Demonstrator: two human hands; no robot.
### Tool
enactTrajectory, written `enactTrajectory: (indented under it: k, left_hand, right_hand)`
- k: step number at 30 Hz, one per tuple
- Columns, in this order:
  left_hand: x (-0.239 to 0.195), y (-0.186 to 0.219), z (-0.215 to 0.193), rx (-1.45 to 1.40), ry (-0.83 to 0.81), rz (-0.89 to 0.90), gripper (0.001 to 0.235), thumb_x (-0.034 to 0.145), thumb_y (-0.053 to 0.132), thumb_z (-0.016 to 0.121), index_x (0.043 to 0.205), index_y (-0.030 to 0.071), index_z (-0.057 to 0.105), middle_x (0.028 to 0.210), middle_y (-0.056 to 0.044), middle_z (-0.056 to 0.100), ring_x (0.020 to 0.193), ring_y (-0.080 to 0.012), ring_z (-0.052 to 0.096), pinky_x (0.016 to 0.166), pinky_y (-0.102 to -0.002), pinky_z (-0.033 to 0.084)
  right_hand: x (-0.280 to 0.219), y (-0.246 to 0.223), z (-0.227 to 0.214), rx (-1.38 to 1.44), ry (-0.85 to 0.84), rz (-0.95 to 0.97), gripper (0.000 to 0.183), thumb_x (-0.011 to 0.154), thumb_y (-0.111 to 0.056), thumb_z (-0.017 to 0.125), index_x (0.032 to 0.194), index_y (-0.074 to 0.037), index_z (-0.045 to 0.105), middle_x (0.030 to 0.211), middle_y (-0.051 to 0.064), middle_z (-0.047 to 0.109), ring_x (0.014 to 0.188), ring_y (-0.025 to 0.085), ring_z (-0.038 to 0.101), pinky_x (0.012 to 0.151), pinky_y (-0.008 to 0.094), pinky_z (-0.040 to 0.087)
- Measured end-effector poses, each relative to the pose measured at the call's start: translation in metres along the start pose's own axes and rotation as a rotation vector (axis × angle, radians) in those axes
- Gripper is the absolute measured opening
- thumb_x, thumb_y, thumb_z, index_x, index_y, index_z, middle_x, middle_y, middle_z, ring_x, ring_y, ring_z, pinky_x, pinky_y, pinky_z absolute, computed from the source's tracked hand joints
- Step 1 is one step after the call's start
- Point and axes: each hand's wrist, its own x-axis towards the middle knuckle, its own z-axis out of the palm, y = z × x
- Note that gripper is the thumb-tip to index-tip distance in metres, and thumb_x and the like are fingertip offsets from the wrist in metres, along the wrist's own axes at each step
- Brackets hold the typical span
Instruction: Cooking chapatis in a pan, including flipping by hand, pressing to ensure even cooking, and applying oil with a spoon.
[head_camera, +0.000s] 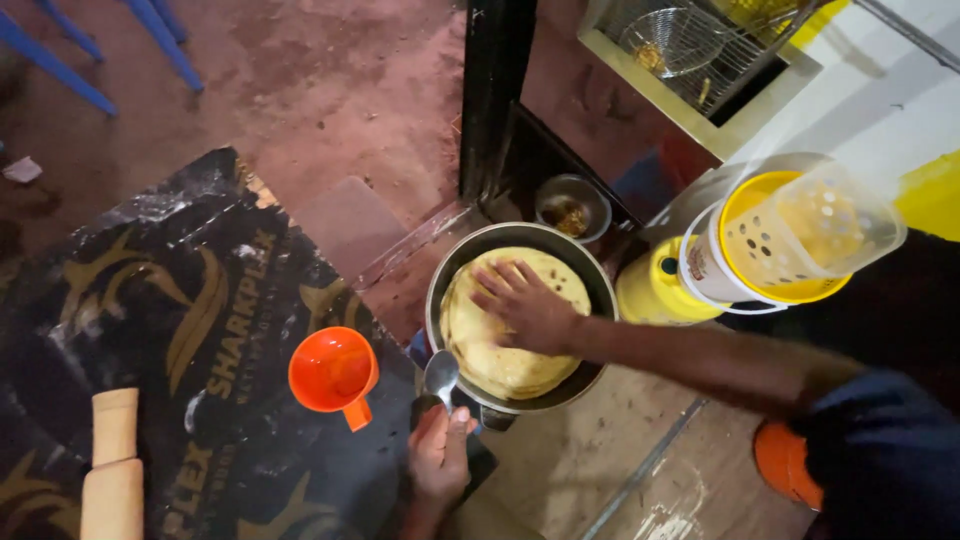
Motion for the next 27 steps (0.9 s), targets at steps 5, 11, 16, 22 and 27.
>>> enactTrajectory:
  k: [5, 11, 16, 22, 27]
  left_hand:
    - [0.001, 0.004, 0.002, -0.157, 0.002, -0.016, 0.038, 0.106, 0.026, 0.056, 0.075, 0.003, 0.057, 0.073, -0.009, 0.057, 0.066, -0.0198, 0.072, 0.069, -0.033, 0.074]
    - [0.000, -0.006, 0.005, -0.128, -0.005, -0.059, 0.040, 0.107, 0.031, 0.054, 0.080, 0.002, 0.063, 0.077, -0.011, 0.066, 0.071, -0.0240, 0.084, 0.059, -0.033, 0.065]
    - [0.002, 0.004, -0.003, -0.098, -0.011, -0.018, 0.037, 0.107, 0.029, 0.054, 0.082, 0.004, 0.064, 0.080, -0.012, 0.072, 0.074, -0.0253, 0.081, 0.066, -0.036, 0.063]
    - [0.005, 0.006, 0.000, -0.095, 0.009, -0.014, 0.037, 0.107, 0.029, 0.055, 0.080, 0.006, 0.065, 0.076, -0.008, 0.073, 0.071, -0.0220, 0.079, 0.065, -0.035, 0.056]
    - [0.006, 0.007, 0.000, -0.091, 0.025, -0.025, 0.040, 0.107, 0.032, 0.055, 0.079, 0.006, 0.068, 0.076, -0.008, 0.075, 0.070, -0.0214, 0.076, 0.066, -0.036, 0.053]
  right_hand:
    - [-0.012, 0.041, 0.035, -0.162, -0.426, -0.401, 0.113, 0.079, -0.069, 0.085, 0.169, -0.034, 0.027, 0.179, 0.010, 0.010, 0.162, 0.040, 0.012, 0.113, 0.074, 0.029]
    - [0.000, -0.017, 0.015, 0.242, -0.419, 0.437, 0.108, 0.085, -0.067, 0.075, 0.169, -0.024, 0.022, 0.178, 0.010, 0.012, 0.155, 0.046, 0.023, 0.101, 0.070, 0.049]
    - [0.011, -0.022, -0.004, 0.229, -0.587, 0.876, 0.127, 0.088, -0.092, 0.039, 0.171, -0.001, 0.008, 0.148, 0.029, 0.052, 0.134, 0.045, 0.056, 0.108, 0.052, 0.043]
    - [-0.029, -0.020, -0.020, -0.002, -0.262, 0.241, 0.075, 0.093, -0.057, 0.073, 0.148, -0.010, 0.053, 0.133, 0.021, 0.063, 0.117, 0.040, 0.062, 0.093, 0.054, 0.052]
    - [-0.019, 0.013, 0.046, -0.158, -0.205, -0.234, 0.080, 0.094, -0.055, 0.064, 0.163, -0.022, 0.042, 0.168, 0.016, 0.038, 0.146, 0.038, 0.042, 0.112, 0.054, 0.038]
